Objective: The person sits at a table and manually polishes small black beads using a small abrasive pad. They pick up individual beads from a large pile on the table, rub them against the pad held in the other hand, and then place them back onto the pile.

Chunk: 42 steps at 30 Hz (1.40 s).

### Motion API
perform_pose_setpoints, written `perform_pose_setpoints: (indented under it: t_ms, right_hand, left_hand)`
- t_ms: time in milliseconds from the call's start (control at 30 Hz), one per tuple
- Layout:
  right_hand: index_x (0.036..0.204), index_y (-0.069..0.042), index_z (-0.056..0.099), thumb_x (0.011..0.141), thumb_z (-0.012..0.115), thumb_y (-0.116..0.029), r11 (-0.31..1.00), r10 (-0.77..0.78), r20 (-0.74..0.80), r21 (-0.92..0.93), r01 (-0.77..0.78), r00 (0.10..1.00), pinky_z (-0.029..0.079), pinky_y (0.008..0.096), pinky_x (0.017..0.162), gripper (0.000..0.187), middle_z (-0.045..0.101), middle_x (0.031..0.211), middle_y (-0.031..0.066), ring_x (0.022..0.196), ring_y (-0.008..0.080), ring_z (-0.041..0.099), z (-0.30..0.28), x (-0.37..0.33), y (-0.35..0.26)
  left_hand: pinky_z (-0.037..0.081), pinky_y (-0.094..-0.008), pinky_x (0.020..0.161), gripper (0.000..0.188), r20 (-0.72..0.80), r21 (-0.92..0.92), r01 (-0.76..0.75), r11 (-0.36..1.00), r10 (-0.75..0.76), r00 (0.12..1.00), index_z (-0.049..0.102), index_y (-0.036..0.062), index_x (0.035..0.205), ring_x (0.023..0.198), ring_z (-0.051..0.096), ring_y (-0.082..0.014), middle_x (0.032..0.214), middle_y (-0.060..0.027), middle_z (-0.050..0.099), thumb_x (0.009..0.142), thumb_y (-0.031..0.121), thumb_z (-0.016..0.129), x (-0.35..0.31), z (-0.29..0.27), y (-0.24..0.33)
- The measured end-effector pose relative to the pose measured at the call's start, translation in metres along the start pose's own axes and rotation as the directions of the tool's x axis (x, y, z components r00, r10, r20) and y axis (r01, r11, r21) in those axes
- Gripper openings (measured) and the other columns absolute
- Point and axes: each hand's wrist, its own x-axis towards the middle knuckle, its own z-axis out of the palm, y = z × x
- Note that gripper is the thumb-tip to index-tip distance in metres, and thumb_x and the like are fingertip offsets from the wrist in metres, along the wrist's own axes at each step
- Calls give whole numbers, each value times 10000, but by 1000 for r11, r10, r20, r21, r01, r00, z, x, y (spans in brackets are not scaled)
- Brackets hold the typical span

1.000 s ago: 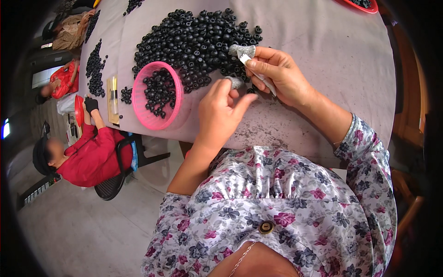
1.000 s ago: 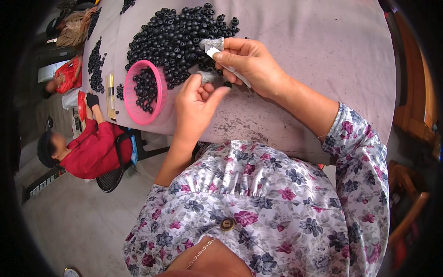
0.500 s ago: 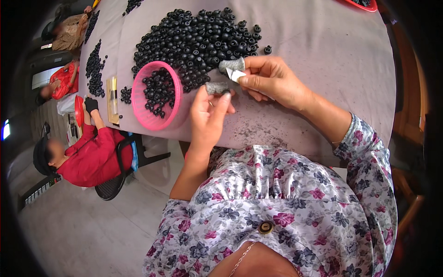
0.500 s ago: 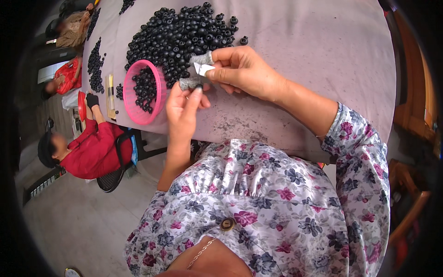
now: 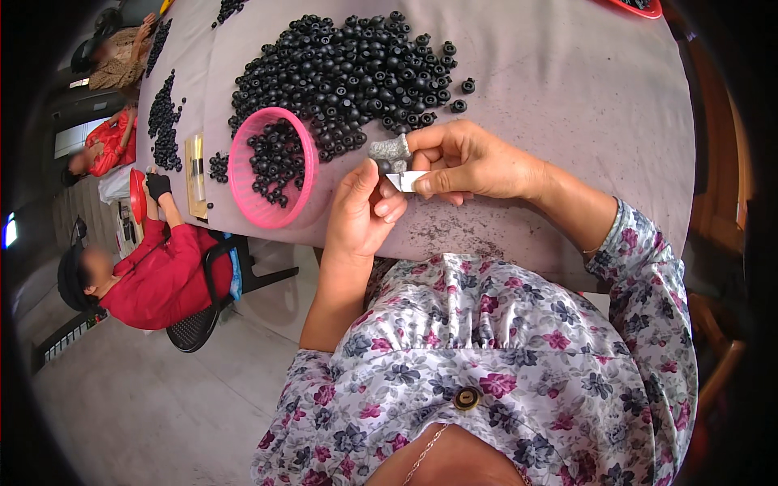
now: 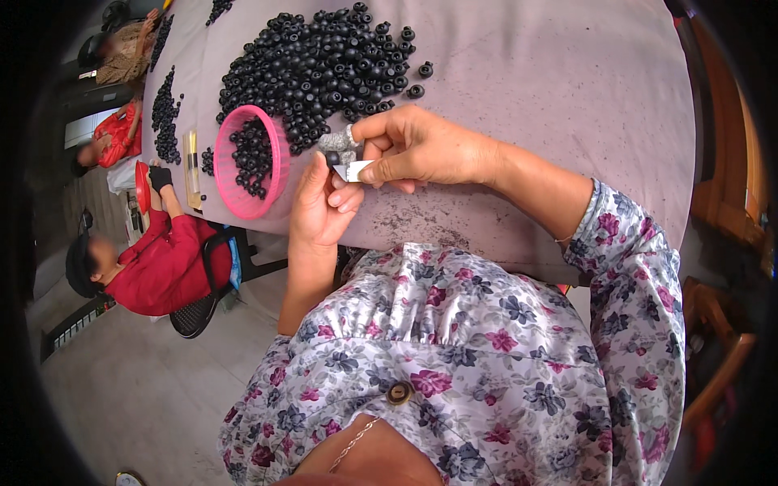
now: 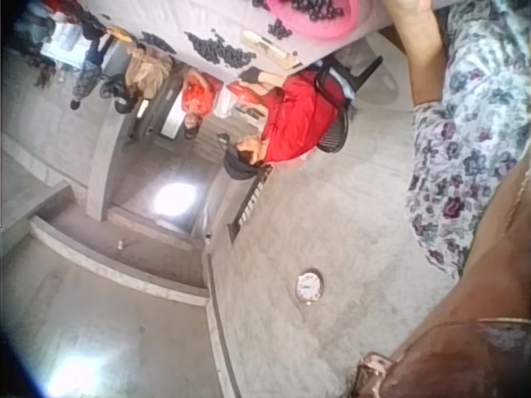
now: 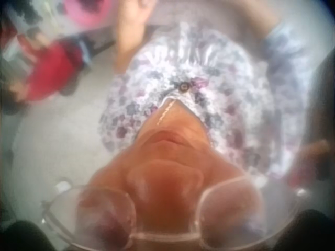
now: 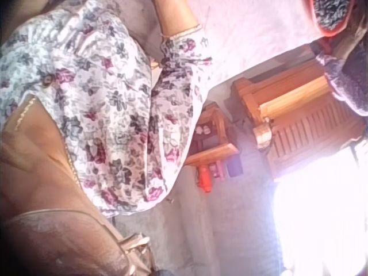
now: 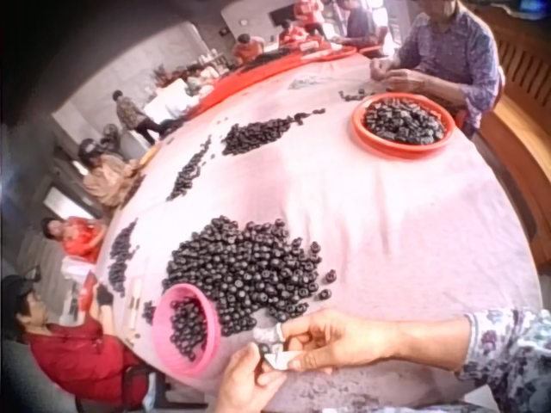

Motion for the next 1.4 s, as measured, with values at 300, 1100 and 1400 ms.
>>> perform_pose_setpoints:
  t_ms: [300,1100,1400]
  right_hand:
    - [1174,8,616,864,661,-24,1000,3,-8,9,-3,1000,358,168,450,315,629,793,-16,541,30,508,-1,-1,0]
    - [1097,-5,688,869,664,-52,994,7,11,111,-8,1000,325,185,421,233,631,695,-8,488,31,488,-4,1,8]
    - [1011,6,689,894,652,-59,993,32,-45,119,-27,998,318,192,409,139,619,689,4,483,47,486,-2,1,7]
  left_hand:
    - [372,-197,459,295,10,-67,90,994,-89,996,600,46,966,519,456,-46,721,5,527,947,339,626,1,-4,0]
    - [377,-209,444,281,58,75,-23,997,18,998,612,14,962,477,431,-50,684,-6,526,973,294,592,1,-5,-3]
    - [369,-202,453,287,80,43,12,999,-15,997,616,13,980,498,435,-50,698,-1,518,978,298,583,0,-2,-3]
